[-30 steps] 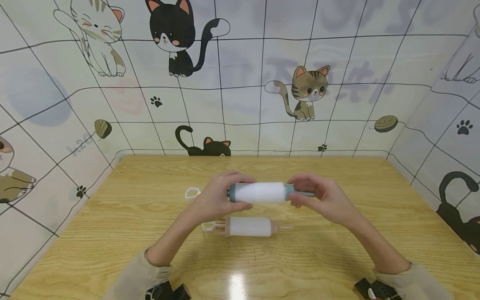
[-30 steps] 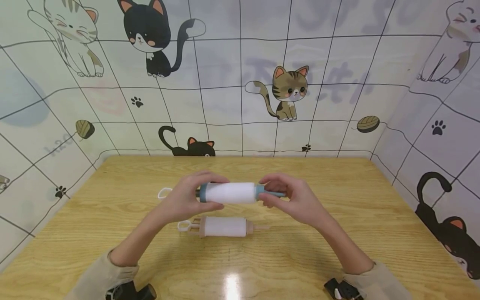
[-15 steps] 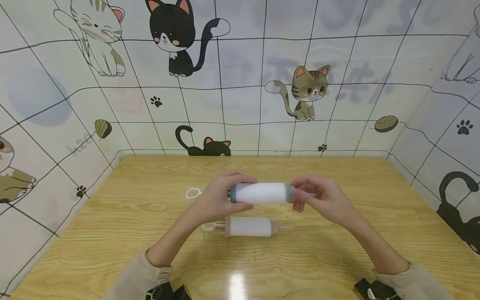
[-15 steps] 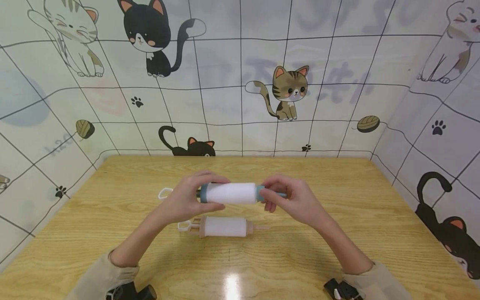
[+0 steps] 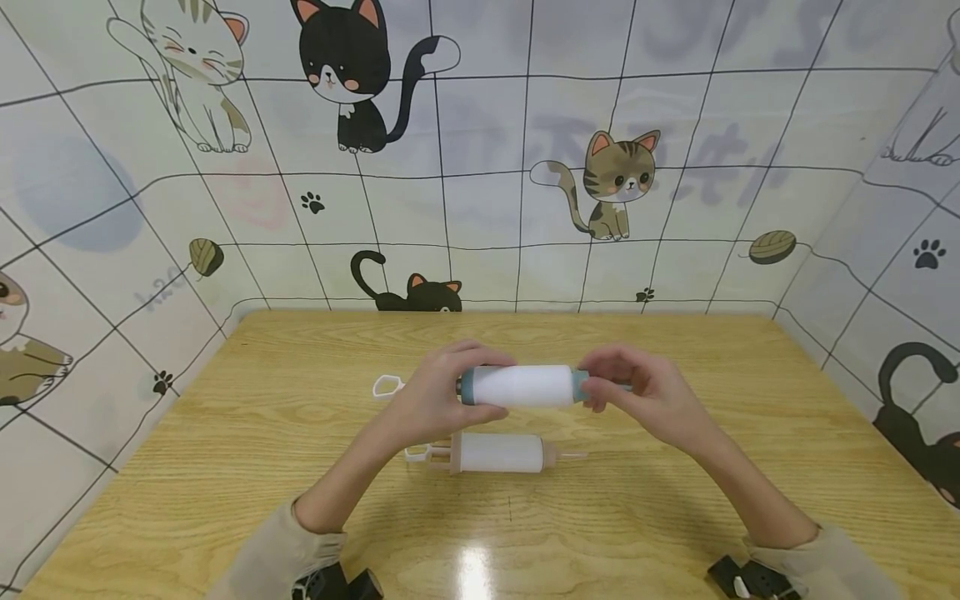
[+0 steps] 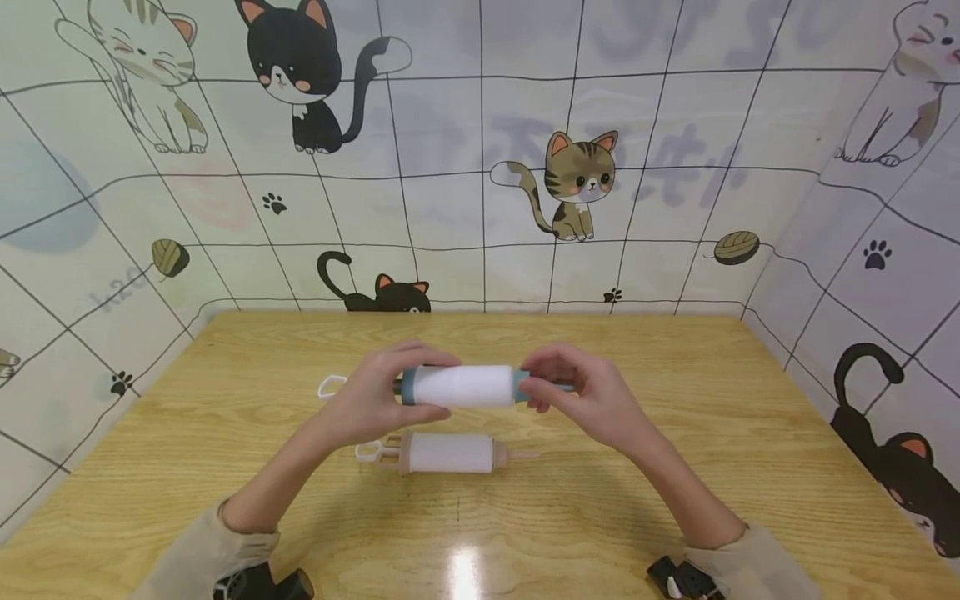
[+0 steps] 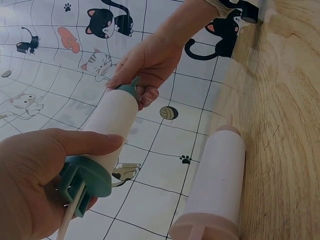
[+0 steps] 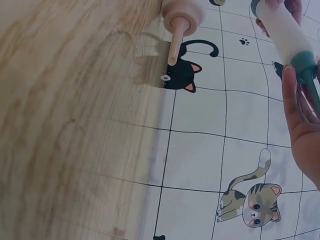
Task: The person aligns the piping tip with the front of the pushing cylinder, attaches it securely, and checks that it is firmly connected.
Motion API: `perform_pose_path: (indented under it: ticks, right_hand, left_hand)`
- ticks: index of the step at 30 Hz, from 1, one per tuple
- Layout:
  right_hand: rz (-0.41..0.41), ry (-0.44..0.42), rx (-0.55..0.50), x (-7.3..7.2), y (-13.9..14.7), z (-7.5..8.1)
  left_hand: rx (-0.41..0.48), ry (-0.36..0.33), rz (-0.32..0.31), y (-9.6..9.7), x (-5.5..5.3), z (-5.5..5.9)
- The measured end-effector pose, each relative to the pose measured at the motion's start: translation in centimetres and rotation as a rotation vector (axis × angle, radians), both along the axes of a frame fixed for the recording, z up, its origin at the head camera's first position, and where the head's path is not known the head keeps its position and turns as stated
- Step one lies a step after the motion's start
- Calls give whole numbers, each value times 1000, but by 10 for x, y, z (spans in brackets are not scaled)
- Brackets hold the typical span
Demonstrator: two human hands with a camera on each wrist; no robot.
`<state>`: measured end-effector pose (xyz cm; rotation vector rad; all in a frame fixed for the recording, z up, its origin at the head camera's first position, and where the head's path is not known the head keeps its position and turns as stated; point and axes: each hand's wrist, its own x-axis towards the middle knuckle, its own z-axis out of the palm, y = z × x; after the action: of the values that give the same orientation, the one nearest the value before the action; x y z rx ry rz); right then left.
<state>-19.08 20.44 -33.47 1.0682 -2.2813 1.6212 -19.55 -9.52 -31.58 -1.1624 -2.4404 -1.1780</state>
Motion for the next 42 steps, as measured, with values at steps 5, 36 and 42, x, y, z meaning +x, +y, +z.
perform_pose_path:
  ticks: [5, 36, 42]
  right_hand:
    - [14, 7, -8, 1, 0, 1]
    - [16, 10, 44, 1, 1, 2]
    - [-11, -1, 45, 1, 1, 3]
  left_hand:
    - [3, -7, -2, -1, -2, -1]
    - [11, 9, 31, 1, 0, 0]
    - [7, 3, 31, 0, 1, 0]
